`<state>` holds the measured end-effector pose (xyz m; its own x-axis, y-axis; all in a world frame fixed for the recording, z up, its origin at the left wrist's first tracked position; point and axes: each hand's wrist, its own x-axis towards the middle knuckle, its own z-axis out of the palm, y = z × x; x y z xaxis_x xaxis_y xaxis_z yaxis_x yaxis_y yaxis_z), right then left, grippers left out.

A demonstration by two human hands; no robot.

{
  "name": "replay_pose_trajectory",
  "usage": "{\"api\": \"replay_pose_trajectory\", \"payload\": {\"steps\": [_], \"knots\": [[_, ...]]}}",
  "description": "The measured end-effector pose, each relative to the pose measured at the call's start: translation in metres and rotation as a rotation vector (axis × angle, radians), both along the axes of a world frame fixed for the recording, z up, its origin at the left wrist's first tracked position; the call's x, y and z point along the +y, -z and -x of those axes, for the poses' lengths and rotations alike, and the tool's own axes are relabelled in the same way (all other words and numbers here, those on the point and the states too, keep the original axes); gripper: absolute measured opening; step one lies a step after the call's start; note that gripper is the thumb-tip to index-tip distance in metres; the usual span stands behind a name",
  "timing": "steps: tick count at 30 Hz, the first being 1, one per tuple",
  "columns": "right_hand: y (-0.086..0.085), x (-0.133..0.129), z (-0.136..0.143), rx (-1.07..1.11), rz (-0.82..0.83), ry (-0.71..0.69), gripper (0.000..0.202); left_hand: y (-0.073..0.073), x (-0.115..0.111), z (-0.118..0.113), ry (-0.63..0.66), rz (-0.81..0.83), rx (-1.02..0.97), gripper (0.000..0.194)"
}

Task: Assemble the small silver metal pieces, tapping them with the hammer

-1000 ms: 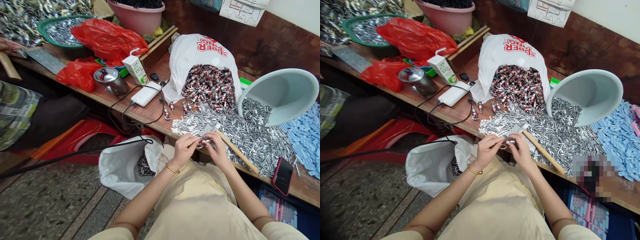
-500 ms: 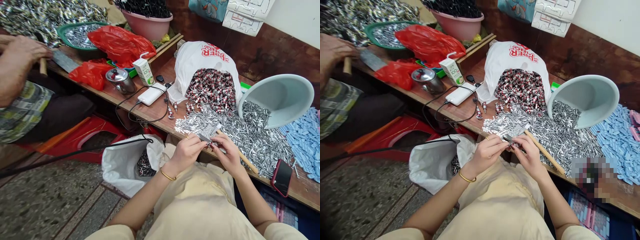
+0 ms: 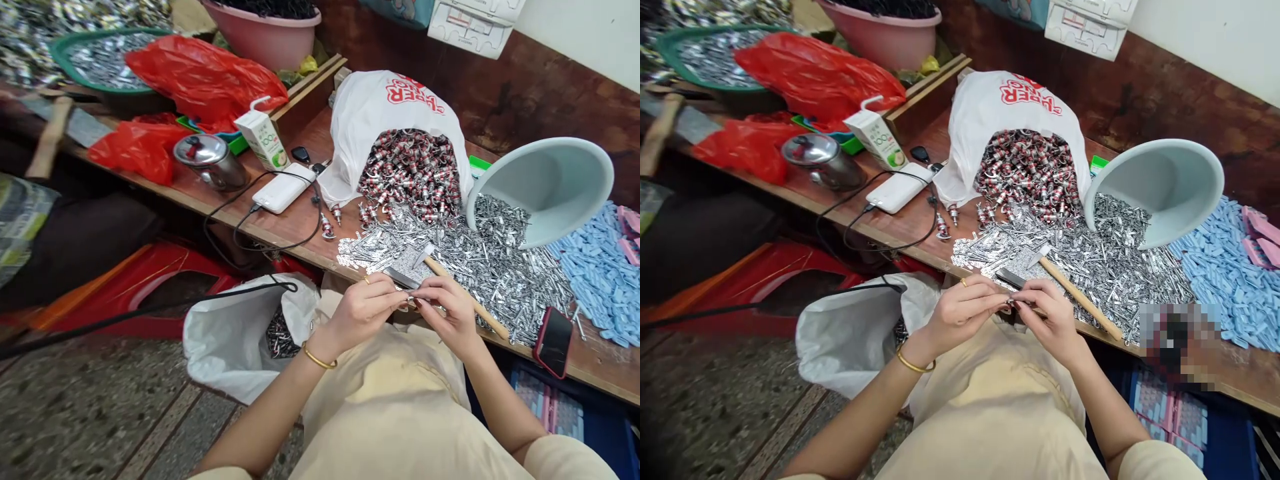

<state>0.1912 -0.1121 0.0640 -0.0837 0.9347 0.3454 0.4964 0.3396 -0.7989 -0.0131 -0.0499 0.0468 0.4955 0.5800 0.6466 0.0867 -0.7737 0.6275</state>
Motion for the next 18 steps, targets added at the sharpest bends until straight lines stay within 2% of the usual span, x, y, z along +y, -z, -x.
{"api": "replay_pose_trajectory", "payload": {"steps": [5,8,11,13,14,15,18], "knots": [[0.025,-0.002,0.027,0.327,0.119,0.167,0.017,0.015,-0.018,-0.025,-0.182,0.413,-0.264,0.009],[0.04,0.008,0.025,0.402,0.226,0.133,0.025,0.029,-0.021,-0.033,-0.203,0.519,-0.327,0.009],[0.04,0.028,-0.02,0.191,0.196,0.101,0.024,0.041,-0.011,-0.028,-0.184,0.605,-0.275,0.01],[0.037,0.046,-0.068,-0.048,0.033,0.338,0.022,0.046,-0.002,-0.02,-0.19,0.68,-0.241,0.014],[0.036,0.055,-0.092,-0.186,-0.017,0.424,0.02,0.049,0.002,-0.016,-0.194,0.715,-0.227,0.016],[0.037,0.065,-0.115,-0.321,-0.018,0.449,0.019,0.05,0.006,-0.014,-0.192,0.747,-0.211,0.017],[0.048,0.089,-0.159,-0.632,0.069,0.381,0.017,0.053,0.011,-0.013,-0.155,0.806,-0.159,0.019]]}}
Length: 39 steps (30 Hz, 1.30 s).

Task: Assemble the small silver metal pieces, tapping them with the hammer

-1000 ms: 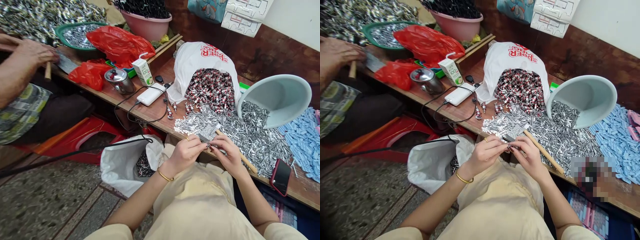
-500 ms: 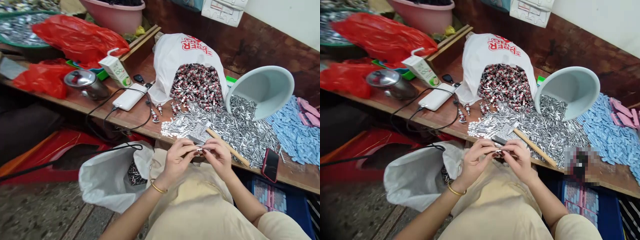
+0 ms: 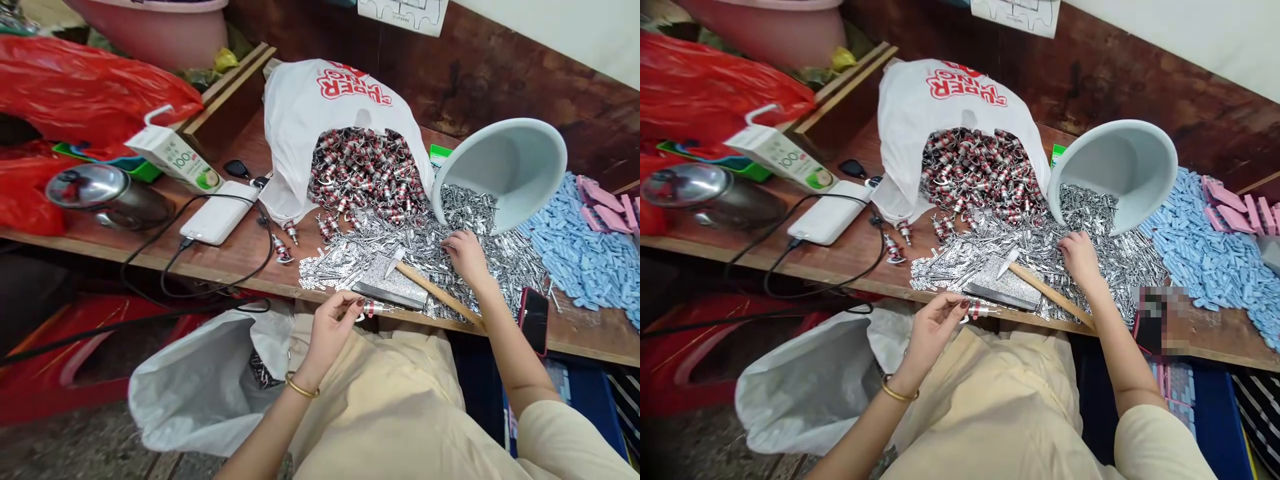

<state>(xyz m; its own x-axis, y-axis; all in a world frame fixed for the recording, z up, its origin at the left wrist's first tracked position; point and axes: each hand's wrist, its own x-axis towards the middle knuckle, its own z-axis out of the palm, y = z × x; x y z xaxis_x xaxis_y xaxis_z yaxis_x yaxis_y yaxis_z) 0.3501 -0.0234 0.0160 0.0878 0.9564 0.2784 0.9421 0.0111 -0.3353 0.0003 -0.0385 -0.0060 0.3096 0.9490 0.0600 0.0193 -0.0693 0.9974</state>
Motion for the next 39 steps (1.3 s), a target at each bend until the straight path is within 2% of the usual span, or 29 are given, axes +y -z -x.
{"api": "replay_pose_trajectory", "payload": {"steps": [4,7,10,13,16,19,23,30,39], "knots": [[0.017,0.015,-0.01,-0.211,0.151,-0.014,0.016,-0.003,0.001,-0.006,0.026,0.04,0.025,0.018],[0.018,0.017,-0.007,-0.227,0.221,0.003,0.015,-0.007,0.002,-0.004,0.013,0.096,0.04,0.019],[0.01,0.01,0.0,-0.005,0.156,0.058,0.015,-0.008,0.007,0.002,-0.006,0.151,0.042,0.021],[-0.002,-0.005,0.016,0.508,0.036,0.106,0.015,-0.004,0.012,0.007,-0.037,0.193,0.018,0.024],[-0.015,-0.021,0.041,1.067,0.047,0.043,0.023,0.001,0.017,0.01,-0.068,0.205,0.002,0.027],[-0.026,-0.031,0.067,1.358,0.09,0.005,0.026,0.004,0.018,0.01,-0.063,0.206,-0.011,0.027],[-0.031,-0.035,0.088,1.502,0.152,-0.005,0.028,0.004,0.016,0.011,-0.039,0.189,-0.018,0.025],[-0.023,-0.037,0.108,1.574,0.285,-0.082,0.04,0.013,0.031,0.019,0.061,0.157,0.057,0.018],[-0.017,-0.039,0.126,1.706,0.38,-0.06,0.029,0.018,0.046,0.019,0.111,0.174,0.104,0.013]]}}
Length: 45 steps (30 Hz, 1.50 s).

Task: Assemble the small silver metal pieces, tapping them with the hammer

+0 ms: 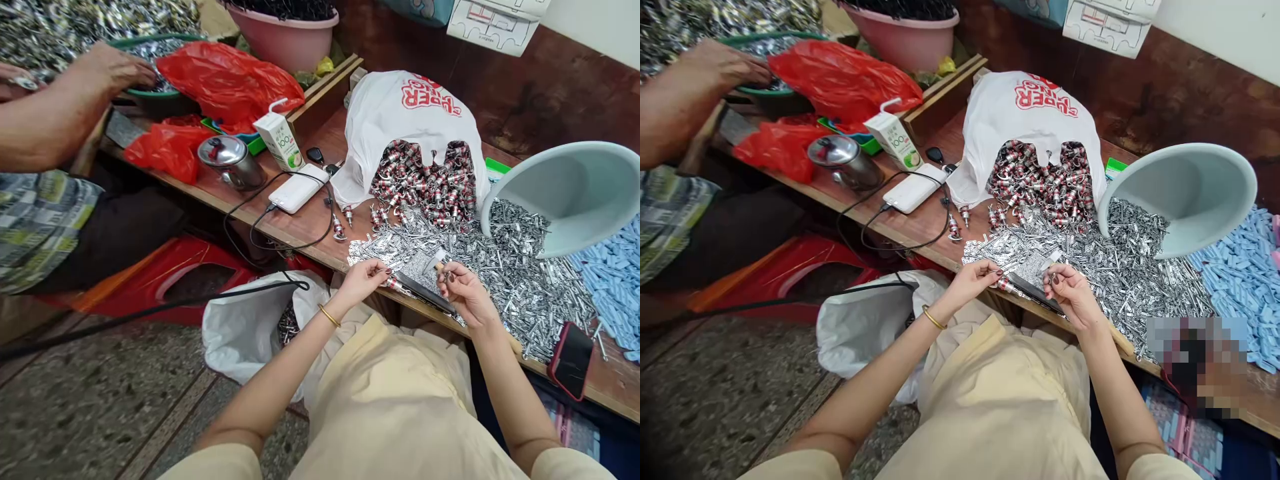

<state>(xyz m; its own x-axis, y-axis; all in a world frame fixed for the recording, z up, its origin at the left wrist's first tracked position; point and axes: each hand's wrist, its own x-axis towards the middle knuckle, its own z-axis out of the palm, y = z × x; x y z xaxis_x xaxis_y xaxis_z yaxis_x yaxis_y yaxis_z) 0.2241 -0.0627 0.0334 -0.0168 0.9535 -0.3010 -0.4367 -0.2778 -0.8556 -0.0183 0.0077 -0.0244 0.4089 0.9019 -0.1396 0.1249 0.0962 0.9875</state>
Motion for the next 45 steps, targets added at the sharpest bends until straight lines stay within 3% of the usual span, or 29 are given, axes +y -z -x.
{"api": "replay_pose_trajectory", "payload": {"steps": [7,14,21,29,36,41,45], "knots": [[0.006,0.001,0.001,-0.041,-0.002,0.019,0.026,0.002,0.004,0.0,-0.001,0.04,-0.012,0.013],[0.014,0.0,0.004,-0.15,-0.017,0.027,0.03,-0.005,0.015,0.001,0.081,0.159,0.004,0.017],[0.008,0.006,0.009,-0.145,0.036,-0.052,0.033,-0.005,0.024,-0.001,0.176,0.198,-0.004,0.015],[0.009,0.012,0.019,-0.118,0.011,-0.083,0.031,-0.005,0.024,0.0,0.192,0.19,-0.02,0.015],[0.008,0.02,0.021,-0.446,-0.134,-0.134,0.023,-0.003,0.024,0.0,0.201,0.207,-0.042,0.015],[0.009,0.025,0.033,-0.922,-0.412,-0.241,0.01,0.001,0.023,-0.002,0.179,0.197,-0.039,0.014],[0.011,0.018,0.043,-1.083,-0.578,-0.288,0.017,0.005,0.023,-0.001,0.182,0.169,-0.064,0.015]]}}
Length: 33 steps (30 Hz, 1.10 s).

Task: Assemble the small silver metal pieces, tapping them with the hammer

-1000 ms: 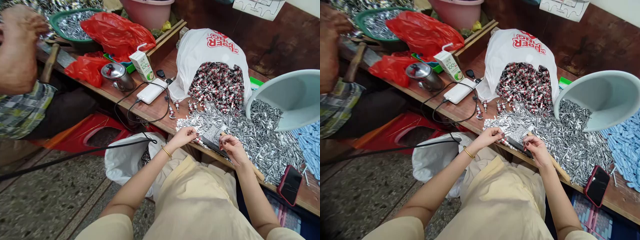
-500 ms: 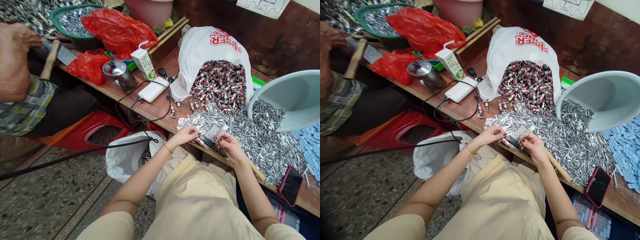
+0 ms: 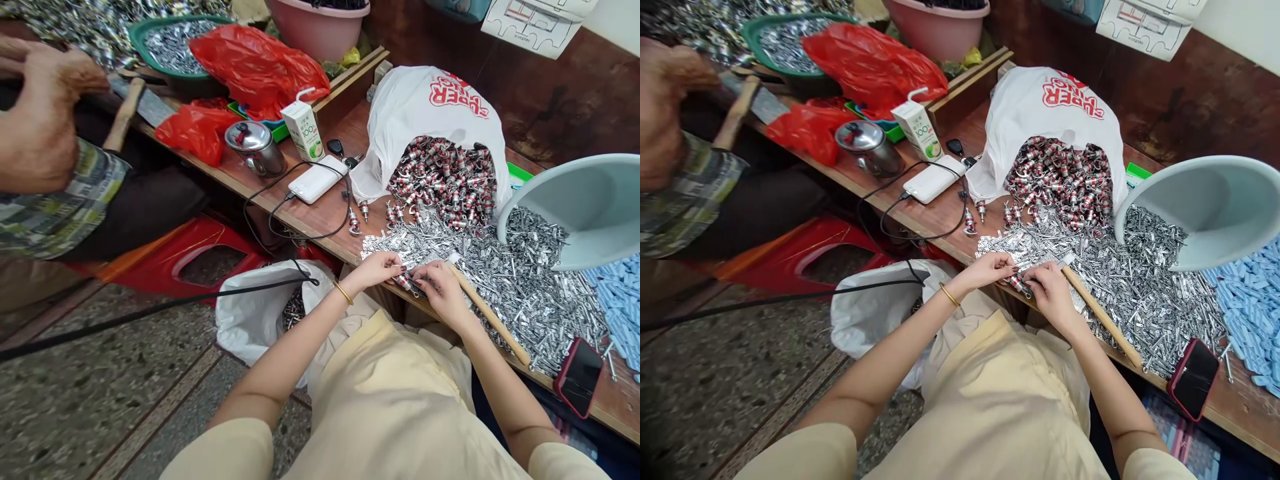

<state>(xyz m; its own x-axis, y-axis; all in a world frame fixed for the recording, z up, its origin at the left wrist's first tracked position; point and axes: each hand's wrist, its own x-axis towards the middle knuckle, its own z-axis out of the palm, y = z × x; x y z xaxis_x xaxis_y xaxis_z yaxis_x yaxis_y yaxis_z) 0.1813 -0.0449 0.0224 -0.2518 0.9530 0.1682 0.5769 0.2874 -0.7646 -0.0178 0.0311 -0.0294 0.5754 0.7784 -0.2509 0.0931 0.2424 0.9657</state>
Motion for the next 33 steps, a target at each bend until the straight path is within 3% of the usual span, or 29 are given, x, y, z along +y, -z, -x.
{"api": "replay_pose_trajectory", "payload": {"steps": [3,9,11,14,19,25,33], "knots": [[0.002,-0.01,-0.002,-0.114,-0.124,0.043,0.019,-0.001,-0.004,0.003,-0.024,-0.062,-0.016,0.019],[0.012,-0.027,-0.019,-0.397,-0.223,0.241,0.019,-0.012,-0.035,-0.001,-0.312,-0.164,-0.144,0.032],[0.011,-0.032,-0.019,-0.322,-0.216,0.301,0.017,-0.018,-0.048,-0.007,-0.383,-0.176,-0.147,0.034],[0.001,-0.039,-0.014,0.002,-0.121,0.301,0.024,-0.031,-0.065,-0.016,-0.444,-0.224,-0.127,0.036],[-0.024,-0.048,-0.005,0.531,0.204,0.215,0.042,-0.058,-0.084,-0.024,-0.478,-0.349,-0.109,0.033],[-0.043,-0.053,0.001,0.334,-0.003,0.23,0.011,-0.075,-0.096,-0.028,-0.478,-0.58,-0.107,0.019],[-0.048,-0.062,-0.002,0.265,-0.137,0.223,0.022,-0.08,-0.096,-0.02,-0.336,-0.661,-0.114,0.015]]}}
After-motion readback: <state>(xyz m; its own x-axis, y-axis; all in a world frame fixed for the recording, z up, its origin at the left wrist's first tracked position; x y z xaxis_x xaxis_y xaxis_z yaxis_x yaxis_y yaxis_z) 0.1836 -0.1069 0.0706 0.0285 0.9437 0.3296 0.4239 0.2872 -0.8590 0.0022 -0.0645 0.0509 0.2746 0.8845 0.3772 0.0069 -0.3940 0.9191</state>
